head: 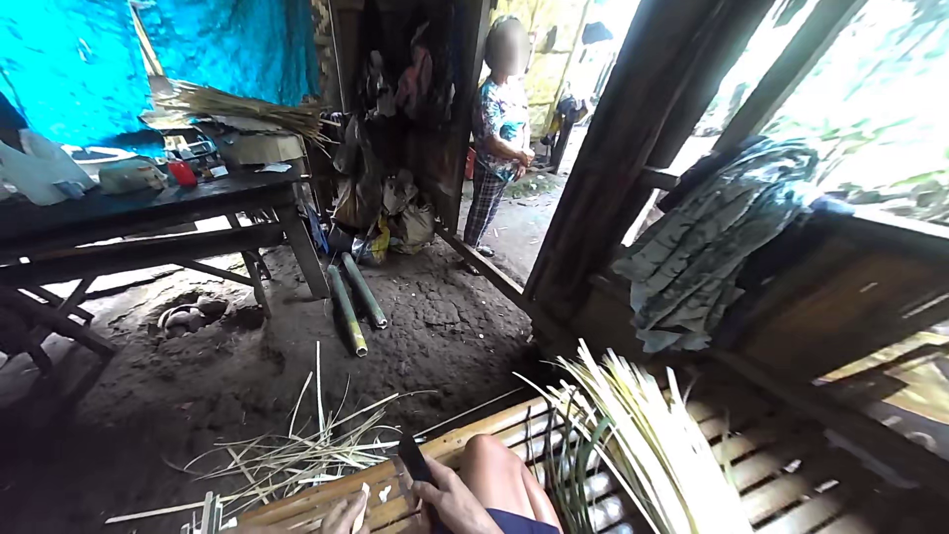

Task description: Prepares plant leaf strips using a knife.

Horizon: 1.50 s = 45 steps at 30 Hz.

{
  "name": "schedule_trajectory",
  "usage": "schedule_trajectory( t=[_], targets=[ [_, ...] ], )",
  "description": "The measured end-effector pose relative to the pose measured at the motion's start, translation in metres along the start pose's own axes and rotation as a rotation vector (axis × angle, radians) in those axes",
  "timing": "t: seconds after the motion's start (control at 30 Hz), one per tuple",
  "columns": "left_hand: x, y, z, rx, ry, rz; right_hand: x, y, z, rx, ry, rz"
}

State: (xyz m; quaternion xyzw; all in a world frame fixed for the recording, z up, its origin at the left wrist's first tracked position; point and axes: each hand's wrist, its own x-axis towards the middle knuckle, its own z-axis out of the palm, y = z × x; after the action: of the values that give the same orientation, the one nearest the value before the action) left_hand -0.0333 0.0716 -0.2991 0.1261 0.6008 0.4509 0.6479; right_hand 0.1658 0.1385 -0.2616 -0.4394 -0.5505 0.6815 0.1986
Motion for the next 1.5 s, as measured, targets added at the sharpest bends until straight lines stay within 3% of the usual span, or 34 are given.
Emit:
schedule_trajectory(
  t=[0.1, 0.2, 0.4, 0.63, 0.87, 1.37, 1.5],
  targets=[
    [-0.012, 0.013, 0.011, -0.020, -0.024, 0.140, -0.002, -0.011, -0.002, 0.132, 0.043, -0.135],
    [-0.032, 0.032, 0.024, -0.052, -0.031, 0.228, -0.009, -0.024, -0.002, 0.284, 0.011, -0.157],
    [-0.076, 0.068, 0.048, -0.072, -0.055, 0.374, -0.030, -0.065, -0.002, 0.173, -0.074, -0.140],
    [-0.112, 0.076, 0.061, -0.168, -0.237, 0.632, -0.055, -0.100, 0.005, 0.211, -0.268, -0.335],
    [-0.120, 0.070, 0.065, -0.171, -0.243, 0.710, -0.063, -0.107, 0.003, 0.146, -0.361, -0.414],
    [-0.125, 0.071, 0.071, -0.118, -0.219, 0.700, -0.070, -0.127, -0.014, -0.084, -0.400, -0.374],
    [-0.125, 0.069, 0.069, -0.082, -0.235, 0.801, -0.073, -0.131, -0.015, -0.113, -0.423, -0.369]
  ],
)
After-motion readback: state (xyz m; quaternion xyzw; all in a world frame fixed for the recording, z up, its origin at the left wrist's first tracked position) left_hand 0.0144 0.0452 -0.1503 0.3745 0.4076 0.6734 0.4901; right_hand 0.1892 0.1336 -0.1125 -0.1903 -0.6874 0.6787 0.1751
